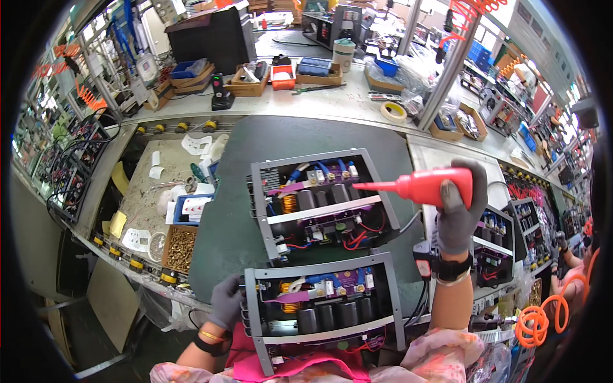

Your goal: The person is assembling electronic components into a metal chassis using an air duster and pneumatic screwdriver.

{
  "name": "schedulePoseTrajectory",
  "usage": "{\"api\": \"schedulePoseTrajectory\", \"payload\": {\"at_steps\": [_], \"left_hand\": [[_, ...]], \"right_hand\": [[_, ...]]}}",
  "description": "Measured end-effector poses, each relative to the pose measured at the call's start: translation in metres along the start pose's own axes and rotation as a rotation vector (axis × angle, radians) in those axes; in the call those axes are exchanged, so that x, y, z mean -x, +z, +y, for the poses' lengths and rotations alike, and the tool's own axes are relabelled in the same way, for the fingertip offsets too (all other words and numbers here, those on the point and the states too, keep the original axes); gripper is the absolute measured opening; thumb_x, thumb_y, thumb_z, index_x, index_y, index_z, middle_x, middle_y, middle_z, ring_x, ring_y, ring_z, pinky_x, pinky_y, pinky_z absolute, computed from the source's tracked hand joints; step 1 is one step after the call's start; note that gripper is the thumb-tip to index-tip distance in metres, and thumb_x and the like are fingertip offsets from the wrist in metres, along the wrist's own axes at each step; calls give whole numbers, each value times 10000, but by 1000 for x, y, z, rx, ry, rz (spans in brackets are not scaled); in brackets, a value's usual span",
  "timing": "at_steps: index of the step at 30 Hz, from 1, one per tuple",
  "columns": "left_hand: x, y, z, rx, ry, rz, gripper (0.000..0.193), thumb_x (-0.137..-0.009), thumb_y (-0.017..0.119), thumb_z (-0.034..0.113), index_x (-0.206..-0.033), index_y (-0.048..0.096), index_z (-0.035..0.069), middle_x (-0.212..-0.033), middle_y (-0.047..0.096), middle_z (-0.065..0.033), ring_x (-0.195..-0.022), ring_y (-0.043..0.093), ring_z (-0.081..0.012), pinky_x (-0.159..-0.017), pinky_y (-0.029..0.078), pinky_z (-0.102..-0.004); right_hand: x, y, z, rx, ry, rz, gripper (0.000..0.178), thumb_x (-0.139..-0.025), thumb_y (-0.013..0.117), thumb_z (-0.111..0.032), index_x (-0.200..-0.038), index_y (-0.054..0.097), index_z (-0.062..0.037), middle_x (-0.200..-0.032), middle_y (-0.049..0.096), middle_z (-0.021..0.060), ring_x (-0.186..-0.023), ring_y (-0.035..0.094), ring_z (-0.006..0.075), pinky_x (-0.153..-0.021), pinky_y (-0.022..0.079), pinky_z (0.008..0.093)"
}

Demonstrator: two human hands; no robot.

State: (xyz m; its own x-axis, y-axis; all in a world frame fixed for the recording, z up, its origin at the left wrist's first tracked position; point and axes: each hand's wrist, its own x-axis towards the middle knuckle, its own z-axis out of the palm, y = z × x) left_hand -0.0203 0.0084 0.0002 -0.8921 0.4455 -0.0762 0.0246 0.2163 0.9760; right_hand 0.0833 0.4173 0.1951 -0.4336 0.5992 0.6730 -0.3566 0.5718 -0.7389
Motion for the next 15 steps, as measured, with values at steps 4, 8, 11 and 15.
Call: {"api": "schedulePoseTrajectory", "payload": {"at_steps": [4, 8, 11, 15], "left_hand": [[-48, -8, 43, -195, 55, -64, 222, -927, 567, 208, -1018, 633, 16, -863, 663, -84, -807, 612, -133, -748, 490, -288], [-77, 3, 79, -181, 48, -223, 273, -973, 527, 269, -1033, 626, 22, -895, 660, -56, -846, 602, -125, -766, 481, -284], [-86, 7, 68, -24, -127, -320, 332, -994, 495, 302, -1103, 613, 12, -924, 658, -57, -868, 597, -125, -792, 475, -279], [-100, 11, 29, 10, -33, -343, 393, -1011, 458, 325, -1195, 583, 1, -971, 650, -57, -895, 591, -133, -822, 467, -276]], "right_hand": [[32, -36, 16, 145, 15, 47, 389, -761, 746, -249, -1026, 569, -26, -959, 564, 45, -835, 543, 141, -764, 460, 289], [48, -35, 18, 36, 118, 69, 380, -754, 752, -162, -1057, 565, -28, -974, 568, 50, -856, 572, 150, -784, 478, 298], [49, -36, 22, -46, 132, 37, 375, -755, 744, -103, -1074, 559, -31, -984, 575, 55, -874, 590, 155, -799, 489, 305], [51, -31, 29, -82, 123, 21, 376, -755, 746, -101, -1073, 558, -32, -988, 580, 60, -873, 594, 156, -797, 493, 306]]}}
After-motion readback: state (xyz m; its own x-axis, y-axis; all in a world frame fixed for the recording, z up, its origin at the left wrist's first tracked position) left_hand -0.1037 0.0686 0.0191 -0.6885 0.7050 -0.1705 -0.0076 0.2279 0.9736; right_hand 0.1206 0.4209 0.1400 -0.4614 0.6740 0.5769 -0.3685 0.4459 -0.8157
